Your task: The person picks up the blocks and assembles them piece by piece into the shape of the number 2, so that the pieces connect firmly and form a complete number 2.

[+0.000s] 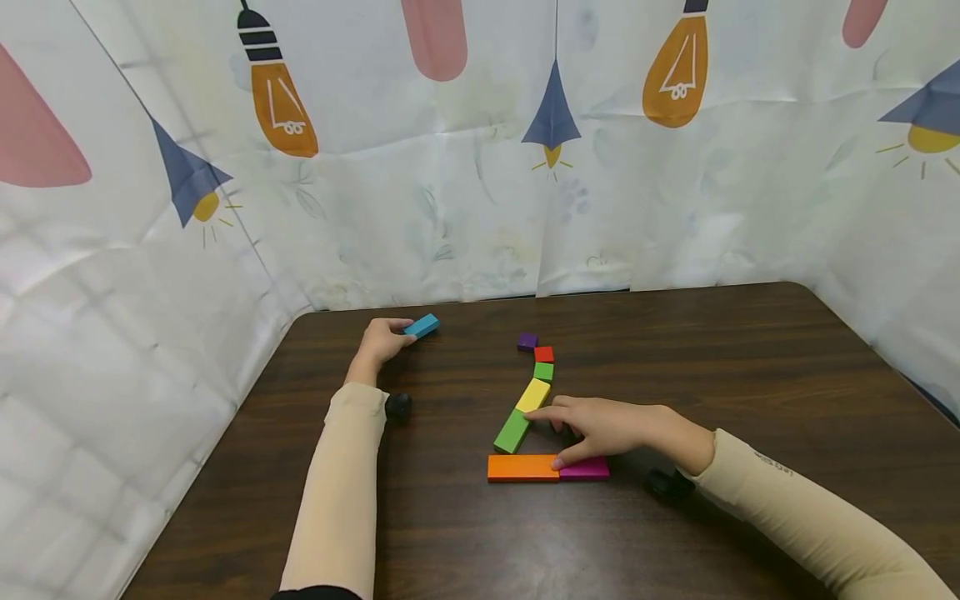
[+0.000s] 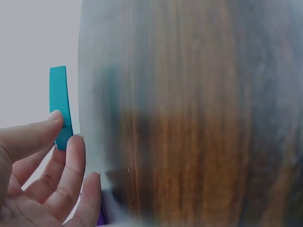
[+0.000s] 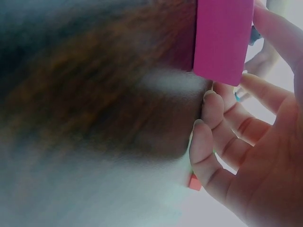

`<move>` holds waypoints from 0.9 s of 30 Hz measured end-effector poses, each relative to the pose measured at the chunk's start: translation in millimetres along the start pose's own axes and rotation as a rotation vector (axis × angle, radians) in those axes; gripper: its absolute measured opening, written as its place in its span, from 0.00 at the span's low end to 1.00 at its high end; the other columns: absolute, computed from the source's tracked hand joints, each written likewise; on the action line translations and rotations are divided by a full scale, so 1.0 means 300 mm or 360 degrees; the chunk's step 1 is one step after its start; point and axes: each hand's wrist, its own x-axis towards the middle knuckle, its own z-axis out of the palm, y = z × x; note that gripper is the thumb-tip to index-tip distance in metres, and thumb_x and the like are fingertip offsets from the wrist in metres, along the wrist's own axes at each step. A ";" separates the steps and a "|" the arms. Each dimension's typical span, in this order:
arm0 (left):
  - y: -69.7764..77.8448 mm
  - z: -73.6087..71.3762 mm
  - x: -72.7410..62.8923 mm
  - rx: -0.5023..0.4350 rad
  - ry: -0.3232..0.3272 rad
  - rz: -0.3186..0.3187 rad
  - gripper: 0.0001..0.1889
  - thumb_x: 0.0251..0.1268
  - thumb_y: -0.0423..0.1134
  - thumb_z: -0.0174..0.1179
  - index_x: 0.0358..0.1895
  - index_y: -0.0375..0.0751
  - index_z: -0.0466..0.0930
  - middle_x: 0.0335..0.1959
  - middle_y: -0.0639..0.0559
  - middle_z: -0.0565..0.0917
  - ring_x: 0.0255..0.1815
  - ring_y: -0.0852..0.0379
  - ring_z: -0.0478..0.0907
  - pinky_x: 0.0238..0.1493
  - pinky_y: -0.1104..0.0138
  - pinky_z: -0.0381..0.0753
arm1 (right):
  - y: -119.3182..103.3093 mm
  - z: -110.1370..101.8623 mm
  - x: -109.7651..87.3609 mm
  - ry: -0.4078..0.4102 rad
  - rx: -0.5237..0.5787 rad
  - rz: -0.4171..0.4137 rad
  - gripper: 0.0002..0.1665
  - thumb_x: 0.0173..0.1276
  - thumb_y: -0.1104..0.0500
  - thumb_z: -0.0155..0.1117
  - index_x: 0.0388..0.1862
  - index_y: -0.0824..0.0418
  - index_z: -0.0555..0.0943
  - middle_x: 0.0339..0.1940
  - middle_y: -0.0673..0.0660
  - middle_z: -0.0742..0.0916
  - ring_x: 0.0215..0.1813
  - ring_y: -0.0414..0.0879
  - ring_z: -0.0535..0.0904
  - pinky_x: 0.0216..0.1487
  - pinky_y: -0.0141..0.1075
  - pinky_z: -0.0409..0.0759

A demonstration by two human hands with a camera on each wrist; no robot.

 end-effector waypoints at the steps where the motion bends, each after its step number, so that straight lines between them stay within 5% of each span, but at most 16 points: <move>1: 0.001 0.002 -0.001 -0.0005 0.0019 0.0026 0.22 0.74 0.34 0.62 0.68 0.32 0.77 0.67 0.29 0.73 0.67 0.34 0.70 0.64 0.49 0.73 | -0.001 0.000 0.000 -0.0002 0.0005 0.0002 0.44 0.69 0.44 0.73 0.79 0.54 0.68 0.47 0.46 0.74 0.38 0.40 0.71 0.41 0.33 0.73; 14: 0.042 0.060 0.005 -0.0063 0.0084 0.0117 0.22 0.75 0.30 0.60 0.69 0.30 0.75 0.70 0.29 0.71 0.66 0.35 0.72 0.61 0.50 0.75 | 0.002 0.001 -0.001 -0.0002 0.0010 0.0006 0.44 0.69 0.43 0.72 0.79 0.54 0.68 0.48 0.46 0.75 0.38 0.39 0.71 0.42 0.33 0.74; 21: 0.066 0.076 -0.005 -0.0139 0.0028 0.0106 0.22 0.73 0.30 0.62 0.68 0.33 0.77 0.70 0.32 0.72 0.63 0.38 0.74 0.60 0.51 0.76 | 0.003 0.001 0.001 0.0001 0.0003 0.0004 0.44 0.69 0.43 0.72 0.79 0.54 0.68 0.47 0.46 0.75 0.38 0.40 0.71 0.41 0.33 0.73; 27: 0.075 0.086 -0.008 -0.0129 -0.0036 0.0110 0.22 0.72 0.31 0.64 0.67 0.34 0.78 0.73 0.33 0.68 0.71 0.38 0.67 0.65 0.49 0.72 | 0.003 0.002 0.000 0.0003 0.0003 0.0002 0.44 0.69 0.43 0.72 0.78 0.53 0.68 0.47 0.46 0.75 0.38 0.39 0.71 0.41 0.33 0.73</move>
